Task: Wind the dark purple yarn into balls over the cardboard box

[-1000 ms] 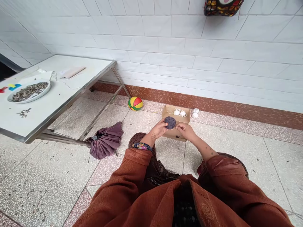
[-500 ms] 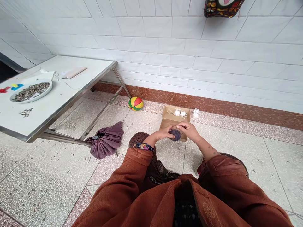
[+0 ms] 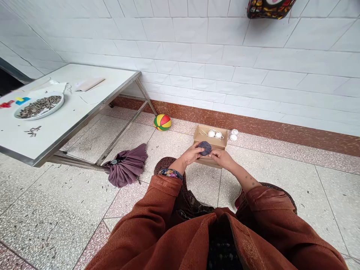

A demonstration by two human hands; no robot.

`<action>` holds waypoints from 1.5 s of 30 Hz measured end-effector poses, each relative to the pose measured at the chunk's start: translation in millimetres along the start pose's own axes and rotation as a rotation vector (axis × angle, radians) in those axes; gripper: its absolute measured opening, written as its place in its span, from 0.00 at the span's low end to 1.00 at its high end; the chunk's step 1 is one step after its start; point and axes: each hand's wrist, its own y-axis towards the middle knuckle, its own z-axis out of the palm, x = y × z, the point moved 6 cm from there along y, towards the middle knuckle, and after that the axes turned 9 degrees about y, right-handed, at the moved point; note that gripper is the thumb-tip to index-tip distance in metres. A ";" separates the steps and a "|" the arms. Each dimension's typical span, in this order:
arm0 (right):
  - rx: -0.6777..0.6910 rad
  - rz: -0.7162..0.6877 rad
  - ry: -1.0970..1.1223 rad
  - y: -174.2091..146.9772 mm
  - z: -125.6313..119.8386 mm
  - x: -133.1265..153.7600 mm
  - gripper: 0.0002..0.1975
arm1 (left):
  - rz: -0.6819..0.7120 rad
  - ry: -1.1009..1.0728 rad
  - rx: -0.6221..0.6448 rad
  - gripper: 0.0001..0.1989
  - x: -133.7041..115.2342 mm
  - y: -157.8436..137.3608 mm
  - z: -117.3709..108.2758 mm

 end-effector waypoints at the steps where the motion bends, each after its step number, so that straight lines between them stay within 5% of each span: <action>1: 0.013 -0.014 0.021 -0.8 0.4 3.8 0.09 | -0.009 0.030 -0.045 0.30 2.4 1.9 -3.7; 6: 0.007 -0.009 0.164 -4.4 -6.5 20.4 0.12 | -0.044 0.312 -0.190 0.29 9.8 5.4 -13.9; 11: -0.070 -0.029 0.225 6.2 -27.4 30.9 0.12 | 0.016 0.395 -0.013 0.34 6.1 3.9 4.3; 16: -0.071 -0.024 0.130 32.7 -44.9 20.3 0.12 | 0.033 0.241 0.137 0.41 -7.9 1.4 18.7; 22: -0.148 0.073 0.061 40.6 -47.1 -7.3 0.11 | 0.089 -0.083 0.164 0.33 -34.4 23.2 17.6; 29: -0.092 0.007 -0.120 28.8 -43.1 -3.8 0.11 | 0.070 -0.235 0.065 0.23 -28.4 56.4 9.0; 36: -0.022 -0.027 0.095 22.9 -54.2 26.1 0.14 | 0.020 0.267 -0.158 0.27 -6.4 67.1 0.3; 40: -0.105 -0.007 0.214 25.0 -68.9 28.2 0.15 | -0.023 0.449 -0.028 0.41 0.5 63.6 13.4; 45: -0.116 0.015 0.201 28.7 -74.4 18.4 0.14 | 0.015 0.405 0.271 0.50 2.9 54.1 37.2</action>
